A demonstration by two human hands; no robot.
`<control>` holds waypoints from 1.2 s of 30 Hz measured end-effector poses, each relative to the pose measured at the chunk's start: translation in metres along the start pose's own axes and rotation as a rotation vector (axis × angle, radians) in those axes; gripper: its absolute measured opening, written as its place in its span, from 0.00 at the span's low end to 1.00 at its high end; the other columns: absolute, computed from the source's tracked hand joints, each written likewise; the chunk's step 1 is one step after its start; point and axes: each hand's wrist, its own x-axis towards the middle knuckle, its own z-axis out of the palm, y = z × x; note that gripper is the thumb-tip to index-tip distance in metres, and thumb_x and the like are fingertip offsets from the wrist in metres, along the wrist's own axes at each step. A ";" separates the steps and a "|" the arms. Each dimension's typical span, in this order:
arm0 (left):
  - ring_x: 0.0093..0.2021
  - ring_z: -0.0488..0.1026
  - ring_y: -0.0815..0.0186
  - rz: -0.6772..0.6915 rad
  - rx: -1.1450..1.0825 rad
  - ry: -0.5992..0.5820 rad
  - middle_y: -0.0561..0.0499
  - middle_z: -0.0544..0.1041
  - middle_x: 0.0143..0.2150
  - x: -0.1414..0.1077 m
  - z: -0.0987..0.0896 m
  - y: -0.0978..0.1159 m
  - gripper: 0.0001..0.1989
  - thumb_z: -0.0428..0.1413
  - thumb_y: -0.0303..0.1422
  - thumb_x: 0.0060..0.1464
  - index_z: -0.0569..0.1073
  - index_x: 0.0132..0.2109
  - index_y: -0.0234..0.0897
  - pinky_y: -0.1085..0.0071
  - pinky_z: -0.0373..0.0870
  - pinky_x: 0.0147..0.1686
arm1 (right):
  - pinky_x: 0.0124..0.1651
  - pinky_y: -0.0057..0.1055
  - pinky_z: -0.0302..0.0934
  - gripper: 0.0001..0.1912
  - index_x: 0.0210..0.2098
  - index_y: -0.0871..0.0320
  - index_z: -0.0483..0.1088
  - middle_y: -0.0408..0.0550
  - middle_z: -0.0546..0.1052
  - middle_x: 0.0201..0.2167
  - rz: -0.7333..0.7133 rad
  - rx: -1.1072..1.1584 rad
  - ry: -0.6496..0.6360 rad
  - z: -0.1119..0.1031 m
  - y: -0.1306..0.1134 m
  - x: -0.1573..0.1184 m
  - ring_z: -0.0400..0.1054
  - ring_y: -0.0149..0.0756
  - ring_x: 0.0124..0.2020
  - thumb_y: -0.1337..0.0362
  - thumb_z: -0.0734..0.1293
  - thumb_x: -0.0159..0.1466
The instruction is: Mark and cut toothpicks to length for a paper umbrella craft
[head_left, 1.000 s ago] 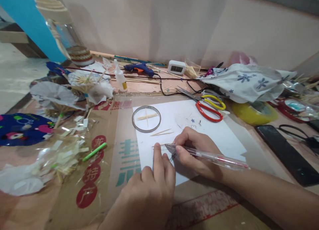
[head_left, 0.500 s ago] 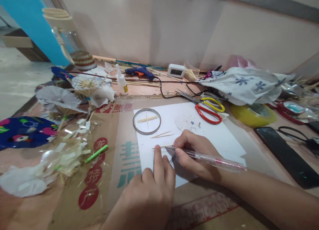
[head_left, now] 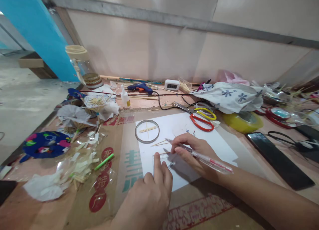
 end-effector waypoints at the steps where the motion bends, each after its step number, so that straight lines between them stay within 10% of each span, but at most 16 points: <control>1: 0.24 0.77 0.61 0.007 0.004 -0.005 0.21 0.70 0.58 0.000 0.000 0.000 0.22 0.57 0.30 0.55 0.73 0.57 0.27 0.70 0.73 0.18 | 0.42 0.32 0.66 0.05 0.41 0.55 0.70 0.47 0.79 0.36 -0.056 -0.039 -0.034 -0.005 -0.002 0.003 0.73 0.36 0.37 0.64 0.62 0.69; 6: 0.23 0.77 0.62 -0.015 0.004 0.010 0.20 0.69 0.58 0.001 0.000 0.001 0.21 0.58 0.28 0.55 0.74 0.56 0.27 0.71 0.73 0.18 | 0.45 0.33 0.63 0.06 0.41 0.56 0.71 0.47 0.77 0.38 -0.168 -0.154 -0.254 -0.024 -0.004 0.007 0.70 0.36 0.40 0.71 0.63 0.68; 17: 0.23 0.76 0.62 -0.049 -0.003 0.033 0.22 0.71 0.56 0.001 0.000 0.004 0.21 0.58 0.27 0.53 0.75 0.55 0.28 0.72 0.72 0.17 | 0.40 0.30 0.56 0.09 0.38 0.56 0.63 0.44 0.71 0.34 -0.224 -0.300 -0.326 0.003 0.003 0.015 0.61 0.34 0.35 0.75 0.64 0.63; 29: 0.21 0.75 0.62 -0.032 -0.036 0.070 0.25 0.72 0.57 0.003 0.008 0.005 0.20 0.56 0.27 0.54 0.77 0.53 0.27 0.70 0.73 0.14 | 0.39 0.31 0.57 0.08 0.37 0.58 0.65 0.47 0.71 0.33 -0.347 -0.380 -0.217 0.013 0.012 0.031 0.61 0.37 0.34 0.76 0.63 0.64; 36: 0.22 0.75 0.63 -0.052 -0.033 0.105 0.28 0.74 0.56 -0.001 0.010 0.007 0.21 0.55 0.26 0.53 0.76 0.55 0.27 0.72 0.73 0.15 | 0.47 0.40 0.62 0.12 0.47 0.59 0.74 0.56 0.72 0.44 -0.389 -0.544 0.001 -0.005 -0.001 0.054 0.66 0.44 0.45 0.59 0.64 0.70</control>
